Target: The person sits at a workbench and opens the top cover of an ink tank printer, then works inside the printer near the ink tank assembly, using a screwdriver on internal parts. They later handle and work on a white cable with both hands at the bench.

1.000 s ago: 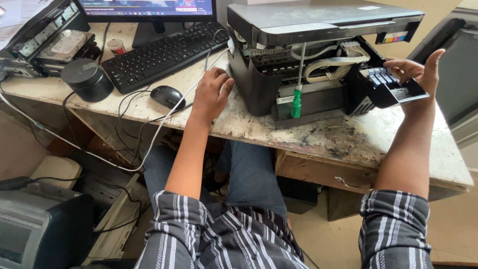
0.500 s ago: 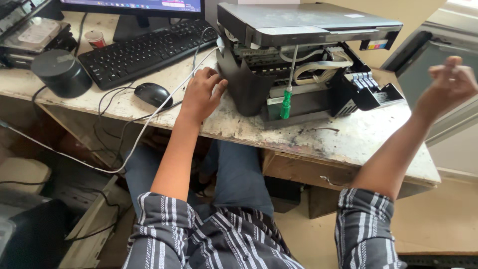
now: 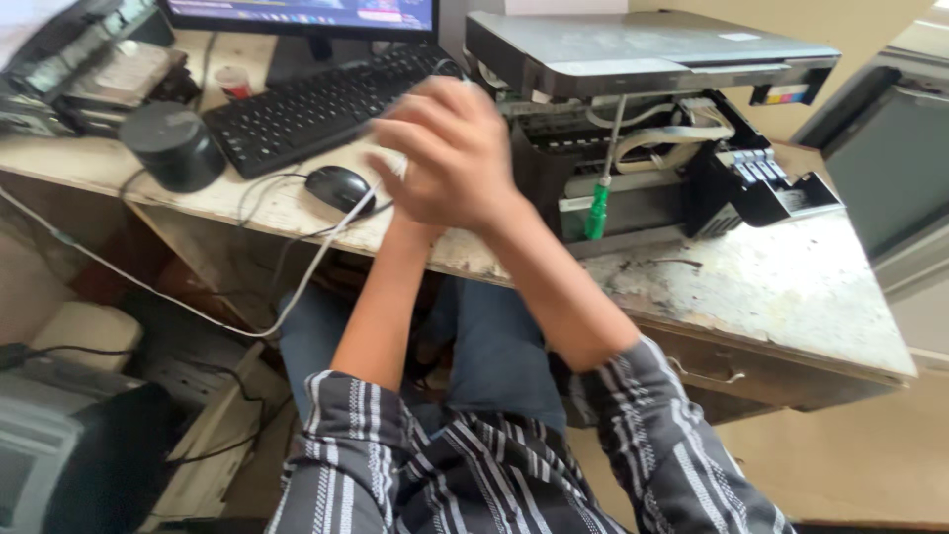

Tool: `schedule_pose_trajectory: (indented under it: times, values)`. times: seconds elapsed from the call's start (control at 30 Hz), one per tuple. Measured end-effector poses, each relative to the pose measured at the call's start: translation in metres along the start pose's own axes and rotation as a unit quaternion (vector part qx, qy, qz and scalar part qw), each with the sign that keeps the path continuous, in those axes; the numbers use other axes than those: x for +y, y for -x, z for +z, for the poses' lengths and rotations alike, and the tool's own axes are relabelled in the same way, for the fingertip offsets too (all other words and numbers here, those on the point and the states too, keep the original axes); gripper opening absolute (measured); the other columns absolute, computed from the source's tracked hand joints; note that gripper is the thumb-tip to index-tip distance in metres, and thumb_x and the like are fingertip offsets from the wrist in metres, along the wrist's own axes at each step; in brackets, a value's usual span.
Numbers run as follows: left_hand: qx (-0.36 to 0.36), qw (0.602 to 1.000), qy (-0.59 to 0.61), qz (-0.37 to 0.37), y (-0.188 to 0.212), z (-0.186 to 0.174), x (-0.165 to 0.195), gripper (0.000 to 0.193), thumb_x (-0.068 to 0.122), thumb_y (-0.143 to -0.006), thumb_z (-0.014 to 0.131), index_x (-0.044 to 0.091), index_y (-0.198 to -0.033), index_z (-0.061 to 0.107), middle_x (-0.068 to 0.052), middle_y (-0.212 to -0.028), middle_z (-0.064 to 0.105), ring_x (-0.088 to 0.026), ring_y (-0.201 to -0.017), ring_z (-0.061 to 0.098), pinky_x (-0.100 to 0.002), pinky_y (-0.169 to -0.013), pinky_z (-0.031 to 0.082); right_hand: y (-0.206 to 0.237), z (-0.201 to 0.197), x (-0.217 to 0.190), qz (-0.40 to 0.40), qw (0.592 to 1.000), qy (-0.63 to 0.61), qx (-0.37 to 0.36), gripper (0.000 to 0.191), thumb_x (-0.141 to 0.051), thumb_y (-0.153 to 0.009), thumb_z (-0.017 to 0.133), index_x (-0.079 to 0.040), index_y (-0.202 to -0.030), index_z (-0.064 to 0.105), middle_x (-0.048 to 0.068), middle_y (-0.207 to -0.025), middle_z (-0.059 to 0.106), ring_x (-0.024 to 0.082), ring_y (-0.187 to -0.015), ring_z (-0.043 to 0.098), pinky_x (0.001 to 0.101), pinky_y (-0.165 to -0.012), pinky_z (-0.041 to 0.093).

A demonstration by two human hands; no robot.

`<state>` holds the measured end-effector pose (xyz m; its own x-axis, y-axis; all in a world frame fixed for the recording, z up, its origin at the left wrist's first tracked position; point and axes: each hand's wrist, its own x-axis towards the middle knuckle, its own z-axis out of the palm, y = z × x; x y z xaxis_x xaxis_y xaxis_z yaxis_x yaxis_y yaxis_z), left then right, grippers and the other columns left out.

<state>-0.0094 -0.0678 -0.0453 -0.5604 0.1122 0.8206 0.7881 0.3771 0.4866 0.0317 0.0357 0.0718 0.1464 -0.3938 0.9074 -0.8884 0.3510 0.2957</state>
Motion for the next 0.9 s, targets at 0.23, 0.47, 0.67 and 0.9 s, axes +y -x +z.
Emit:
schedule_pose_trajectory:
  times: [0.23, 0.47, 0.67, 0.9]
  values:
    - [-0.091, 0.955, -0.270, -0.081, -0.012, -0.014, 0.026, 0.019, 0.028, -0.095, 0.067, 0.010, -0.090, 0.072, -0.009, -0.101, 0.066, -0.032, -0.104, 0.061, -0.050, -0.091, 0.046, 0.003, 0.123, -0.038, 0.135, 0.946, -0.094, -0.278, 0.064, -0.043, -0.093, 0.074, -0.013, -0.146, 0.053, 0.018, -0.149, 0.047, 0.039, -0.137, 0.042, 0.0527, -0.109, 0.038]
    - [-0.068, 0.942, -0.329, -0.017, -0.009, -0.012, 0.037, 0.023, 0.031, -0.091, 0.067, 0.009, -0.098, 0.073, -0.011, -0.112, 0.064, -0.034, -0.110, 0.056, -0.052, -0.087, 0.045, 0.026, 0.128, -0.037, 0.209, 0.867, -0.068, -0.447, 0.061, -0.042, -0.085, 0.074, -0.029, -0.142, 0.057, 0.013, -0.146, 0.052, 0.037, -0.130, 0.053, 0.0517, -0.103, 0.043]
    - [-0.085, 0.947, -0.306, -0.056, -0.012, -0.016, 0.041, 0.021, 0.029, -0.090, 0.066, 0.012, -0.100, 0.075, -0.008, -0.114, 0.063, -0.032, -0.113, 0.053, -0.053, -0.092, 0.042, 0.016, 0.123, -0.041, 0.186, 0.878, -0.102, -0.429, 0.054, -0.039, -0.086, 0.073, -0.029, -0.138, 0.062, 0.010, -0.142, 0.056, 0.036, -0.122, 0.059, 0.0480, -0.094, 0.051]
    - [-0.083, 0.939, -0.332, -0.037, -0.009, -0.013, 0.037, 0.023, 0.031, -0.093, 0.066, 0.011, -0.101, 0.073, -0.009, -0.116, 0.062, -0.032, -0.114, 0.053, -0.052, -0.092, 0.040, 0.023, 0.127, -0.038, 0.190, 0.884, -0.128, -0.409, 0.054, -0.027, -0.082, 0.074, -0.026, -0.136, 0.064, 0.010, -0.141, 0.057, 0.036, -0.119, 0.061, 0.0478, -0.095, 0.051]
